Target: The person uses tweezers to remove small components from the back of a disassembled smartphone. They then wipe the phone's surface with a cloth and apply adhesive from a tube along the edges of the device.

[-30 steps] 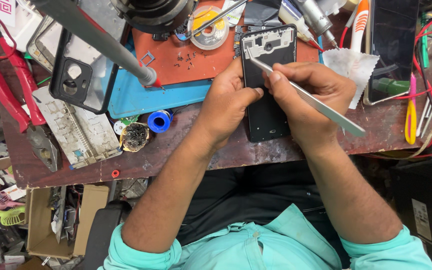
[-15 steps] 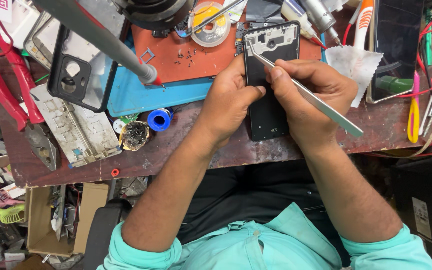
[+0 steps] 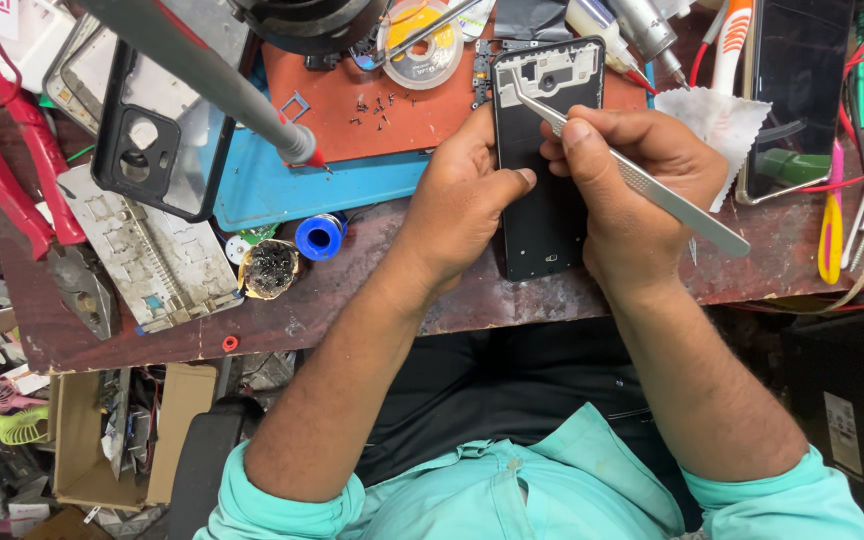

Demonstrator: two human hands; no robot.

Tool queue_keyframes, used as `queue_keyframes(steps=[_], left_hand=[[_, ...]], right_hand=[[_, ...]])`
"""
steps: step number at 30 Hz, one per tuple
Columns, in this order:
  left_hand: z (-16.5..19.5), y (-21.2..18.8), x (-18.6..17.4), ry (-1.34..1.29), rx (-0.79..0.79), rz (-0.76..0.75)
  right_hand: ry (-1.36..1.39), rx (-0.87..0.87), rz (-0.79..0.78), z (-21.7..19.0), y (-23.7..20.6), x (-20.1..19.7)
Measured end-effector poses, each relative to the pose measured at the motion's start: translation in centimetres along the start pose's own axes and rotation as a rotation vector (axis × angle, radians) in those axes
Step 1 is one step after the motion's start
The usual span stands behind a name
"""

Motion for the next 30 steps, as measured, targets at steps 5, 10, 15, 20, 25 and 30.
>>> queue_keyframes(steps=[5, 10, 15, 20, 25, 30], left_hand=[[0.1, 0.0, 0.1, 0.013, -0.002, -0.005], [0.2, 0.0, 0.1, 0.013, -0.001, -0.009], [0.0, -0.1, 0.1, 0.021, 0.014, -0.007], [-0.5, 0.0, -0.1, 0.015, 0.027, -0.013], [-0.9, 0.0, -0.3, -0.008, 0.046, -0.02], [-0.9, 0.0, -0.3, 0.002, 0.043, -0.021]], right_hand=[[-0.038, 0.0, -0.001, -0.1, 0.0, 0.0], [-0.061, -0.018, -0.021, -0.1, 0.1, 0.1], [-0.06, -0.011, -0.019, -0.1, 0.1, 0.0], [-0.096, -0.047, -0.041, -0.3, -0.1, 0.1], [-0.152, -0.077, -0.053, -0.5, -0.1, -0.1], [-0.174, -0.101, -0.069, -0.4, 0.0, -0.3]])
Point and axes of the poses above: each hand's wrist, its own y-axis towards the middle knuckle, its own x-axis out of the palm, z = x × y, the point moved 3 cm from there along y, towards the middle knuckle, and after that the axes turned 9 degrees about x, right-handed, at the moved point
